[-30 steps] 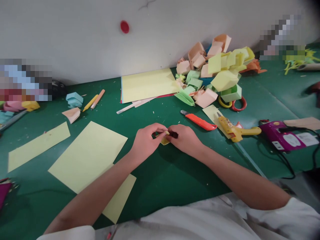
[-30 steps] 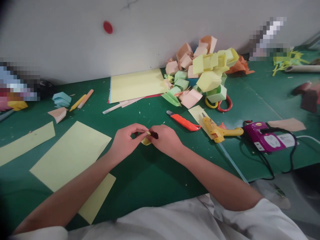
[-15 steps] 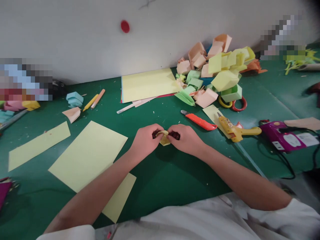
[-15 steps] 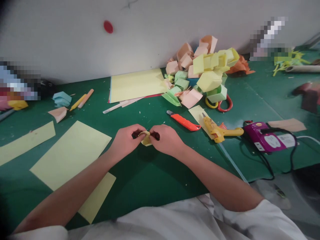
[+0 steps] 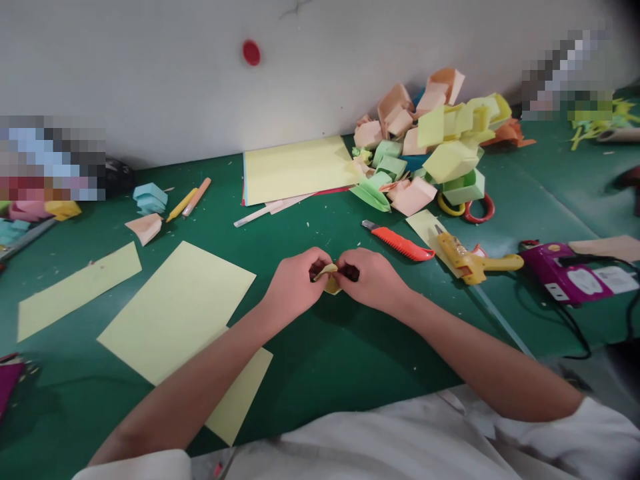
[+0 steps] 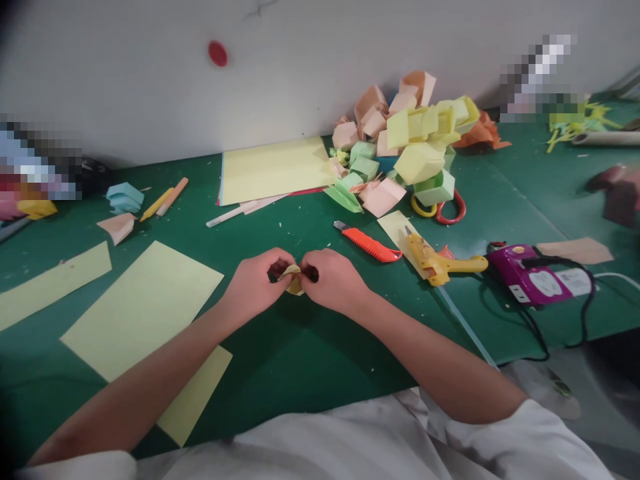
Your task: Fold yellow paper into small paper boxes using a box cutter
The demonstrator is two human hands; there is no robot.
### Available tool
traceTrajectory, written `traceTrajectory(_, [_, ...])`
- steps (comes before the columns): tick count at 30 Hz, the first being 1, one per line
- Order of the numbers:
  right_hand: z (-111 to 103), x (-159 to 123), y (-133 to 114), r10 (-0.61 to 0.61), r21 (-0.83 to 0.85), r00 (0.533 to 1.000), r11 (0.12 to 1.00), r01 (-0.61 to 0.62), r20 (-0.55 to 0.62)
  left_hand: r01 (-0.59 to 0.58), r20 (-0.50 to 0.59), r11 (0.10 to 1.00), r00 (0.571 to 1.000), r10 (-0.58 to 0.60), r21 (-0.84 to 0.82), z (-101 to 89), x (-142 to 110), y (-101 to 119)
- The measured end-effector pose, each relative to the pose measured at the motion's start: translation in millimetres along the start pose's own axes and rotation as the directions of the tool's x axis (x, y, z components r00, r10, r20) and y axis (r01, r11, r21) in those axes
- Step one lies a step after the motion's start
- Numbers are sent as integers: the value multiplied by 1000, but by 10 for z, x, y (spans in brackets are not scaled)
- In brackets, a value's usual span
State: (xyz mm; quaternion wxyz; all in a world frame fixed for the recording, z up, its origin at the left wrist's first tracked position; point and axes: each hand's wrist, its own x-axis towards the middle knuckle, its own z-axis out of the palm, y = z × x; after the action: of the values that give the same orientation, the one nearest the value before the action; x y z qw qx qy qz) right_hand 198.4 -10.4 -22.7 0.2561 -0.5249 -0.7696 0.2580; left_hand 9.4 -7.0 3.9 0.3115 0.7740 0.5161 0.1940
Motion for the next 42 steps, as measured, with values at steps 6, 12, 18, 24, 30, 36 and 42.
traceTrajectory(6, [-5,6,31,40,-8,998,999,-41,-52,63,-7,995,998,-63,-83,-38,-8,3])
traceTrajectory(12, [-28,7,76,72,0,995,997,-72,-65,131,21,991,991,-132,37,-86,4,3])
traceTrajectory(18, [-43,14,67,66,-5,996,998,-67,-60,150,0,988,989,-150,30,-74,1,22])
traceTrajectory(24, [-35,19,77,68,6,996,998,-68,-60,151,-55,988,987,-150,16,-38,-7,3])
traceTrajectory(30, [-48,27,82,99,22,992,995,-98,-82,147,-24,988,989,-148,-38,-17,-46,11])
traceTrajectory(36, [-46,36,95,111,39,989,993,-107,-98,75,-65,997,995,-75,0,40,-81,-15])
traceTrajectory(42, [-41,38,112,63,50,996,997,-60,-64,3,-95,997,995,4,80,44,-48,-31])
